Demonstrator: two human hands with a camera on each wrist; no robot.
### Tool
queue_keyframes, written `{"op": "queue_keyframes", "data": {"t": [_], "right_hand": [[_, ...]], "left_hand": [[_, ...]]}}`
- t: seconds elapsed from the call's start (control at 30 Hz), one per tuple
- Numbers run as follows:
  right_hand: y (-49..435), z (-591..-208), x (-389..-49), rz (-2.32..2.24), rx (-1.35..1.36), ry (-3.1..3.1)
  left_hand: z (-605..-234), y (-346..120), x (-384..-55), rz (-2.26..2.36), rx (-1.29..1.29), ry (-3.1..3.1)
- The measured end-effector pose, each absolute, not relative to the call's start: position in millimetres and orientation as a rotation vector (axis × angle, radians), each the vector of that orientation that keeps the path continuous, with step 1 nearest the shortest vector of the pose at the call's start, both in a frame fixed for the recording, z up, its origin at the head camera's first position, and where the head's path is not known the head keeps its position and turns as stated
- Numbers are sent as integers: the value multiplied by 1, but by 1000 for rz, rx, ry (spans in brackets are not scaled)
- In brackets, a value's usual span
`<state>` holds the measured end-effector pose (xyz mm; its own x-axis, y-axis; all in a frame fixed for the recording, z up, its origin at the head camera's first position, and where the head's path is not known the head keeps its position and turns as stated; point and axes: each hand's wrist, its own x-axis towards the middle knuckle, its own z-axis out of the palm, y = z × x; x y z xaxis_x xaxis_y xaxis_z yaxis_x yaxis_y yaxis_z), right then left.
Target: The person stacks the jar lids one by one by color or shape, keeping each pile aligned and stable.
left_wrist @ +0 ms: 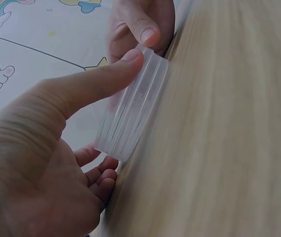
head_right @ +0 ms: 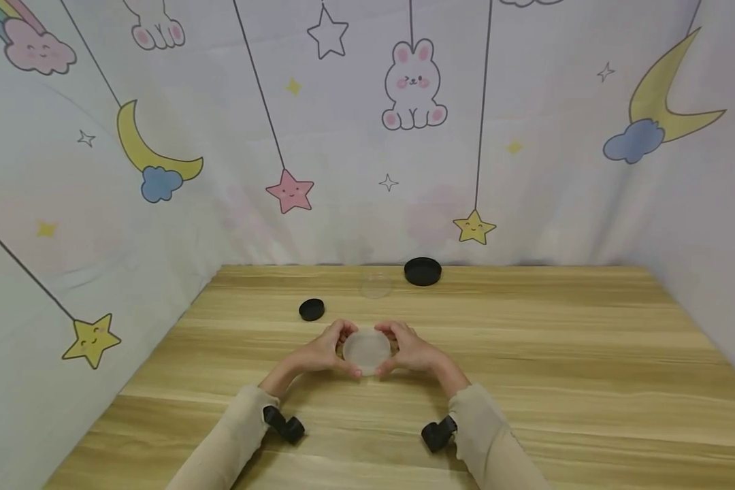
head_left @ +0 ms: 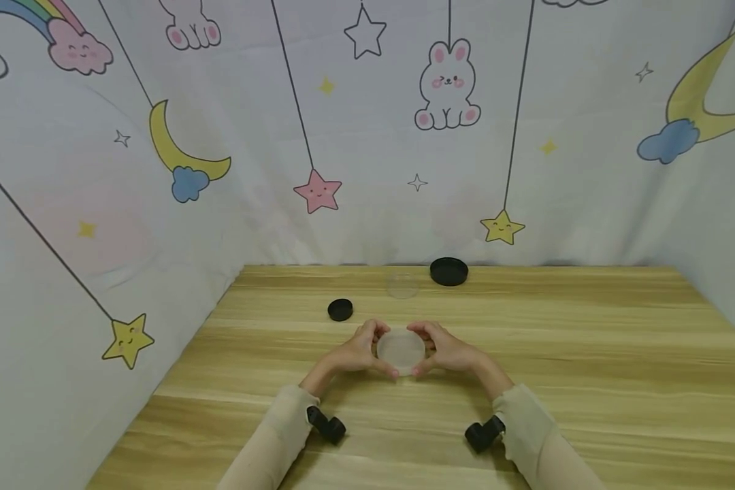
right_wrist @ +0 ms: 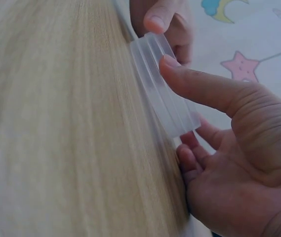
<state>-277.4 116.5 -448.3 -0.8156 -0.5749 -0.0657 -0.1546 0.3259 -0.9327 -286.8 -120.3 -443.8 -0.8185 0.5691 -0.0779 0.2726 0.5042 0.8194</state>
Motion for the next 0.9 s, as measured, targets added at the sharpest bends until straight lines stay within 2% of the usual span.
{"op": "queue_keyframes", "data": {"t": [0.6,0.9], "right_hand": [[121,-451,-275,-1467,-671,2181],[132,-442,-284,-1612,-599,2017]], "left_hand": [[-447,-121,-284,1229,701,2402],[-432,-120,-289,1317,643,2370]]}}
